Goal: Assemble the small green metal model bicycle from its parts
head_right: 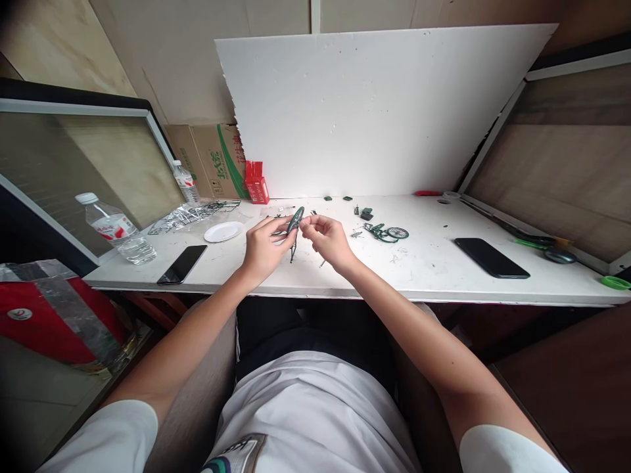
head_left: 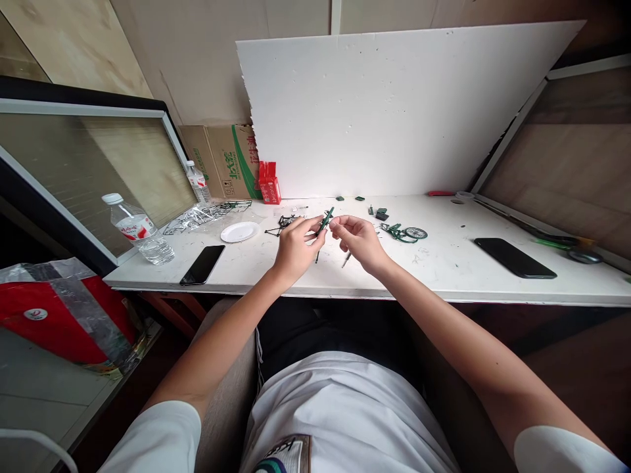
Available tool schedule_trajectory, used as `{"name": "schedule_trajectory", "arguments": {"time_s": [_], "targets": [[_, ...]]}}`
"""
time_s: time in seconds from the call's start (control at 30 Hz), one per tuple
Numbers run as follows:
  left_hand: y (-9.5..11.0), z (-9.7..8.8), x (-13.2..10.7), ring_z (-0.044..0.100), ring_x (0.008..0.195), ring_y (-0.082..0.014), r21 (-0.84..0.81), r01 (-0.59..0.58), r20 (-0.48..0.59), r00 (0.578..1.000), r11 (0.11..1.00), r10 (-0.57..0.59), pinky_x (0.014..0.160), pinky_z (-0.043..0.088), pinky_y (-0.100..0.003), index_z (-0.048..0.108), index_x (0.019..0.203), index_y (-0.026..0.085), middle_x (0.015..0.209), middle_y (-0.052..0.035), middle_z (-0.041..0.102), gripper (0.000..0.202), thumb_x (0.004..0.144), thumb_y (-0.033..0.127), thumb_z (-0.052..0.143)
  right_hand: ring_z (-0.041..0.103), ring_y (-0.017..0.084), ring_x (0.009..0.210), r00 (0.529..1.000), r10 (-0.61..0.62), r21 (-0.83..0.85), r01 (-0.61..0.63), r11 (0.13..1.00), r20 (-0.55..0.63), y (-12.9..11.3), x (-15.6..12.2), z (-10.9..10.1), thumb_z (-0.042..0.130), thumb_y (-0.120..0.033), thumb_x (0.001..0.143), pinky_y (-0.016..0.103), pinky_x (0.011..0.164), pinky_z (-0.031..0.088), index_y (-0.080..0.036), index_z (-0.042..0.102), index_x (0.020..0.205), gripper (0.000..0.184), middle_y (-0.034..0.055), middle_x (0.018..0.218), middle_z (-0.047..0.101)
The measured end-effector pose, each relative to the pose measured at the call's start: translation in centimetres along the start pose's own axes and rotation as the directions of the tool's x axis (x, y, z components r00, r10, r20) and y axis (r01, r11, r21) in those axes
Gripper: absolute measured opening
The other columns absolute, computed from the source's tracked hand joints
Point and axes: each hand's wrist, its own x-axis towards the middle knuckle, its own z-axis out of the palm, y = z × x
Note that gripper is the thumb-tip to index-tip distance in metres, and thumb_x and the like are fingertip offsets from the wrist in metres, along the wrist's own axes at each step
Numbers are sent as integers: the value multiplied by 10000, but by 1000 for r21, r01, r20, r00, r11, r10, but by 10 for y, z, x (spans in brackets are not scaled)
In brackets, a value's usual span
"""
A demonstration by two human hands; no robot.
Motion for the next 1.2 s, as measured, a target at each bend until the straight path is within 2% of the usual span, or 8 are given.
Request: {"name": "schedule_trajectory", "arguments": {"time_s": [0.17,0.4,0.9,1.2], "targets": [[-2,1,-1,766,954,-179,9,-6,15,1000,1000,6,810,692,-280,742,1256,183,1075,-81,734,297,967,227,697,456,95,613,999,37,40,-38,998,34,-2,-1,1,825,-633,814,235,504,422,-178,728,927,479,2,758,586],[-2,1,-1,767,964,-178,-3,-7,5,1000,1000,7,818,695,-279,742,1264,192,1102,-83,738,306,964,228,696,447,95,589,999,34,23,-34,999,-3,-5,-3,4,827,-645,801,250,488,399,-188,719,933,487,5,757,595],[-3,2,-2,756,936,-167,27,-32,17,999,999,31,815,687,-276,738,1258,170,1074,-82,732,303,961,219,696,458,98,610,1000,14,20,-15,1000,23,-2,-3,4,794,-667,823,245,493,412,-184,690,932,505,5,773,580],[-5,4,-2,756,940,-168,17,-23,15,1000,1000,22,785,691,-269,746,1248,183,1053,-73,731,300,954,220,705,450,101,617,999,42,17,-43,999,33,0,-1,4,795,-674,818,245,491,419,-187,696,910,505,6,775,560]]}}
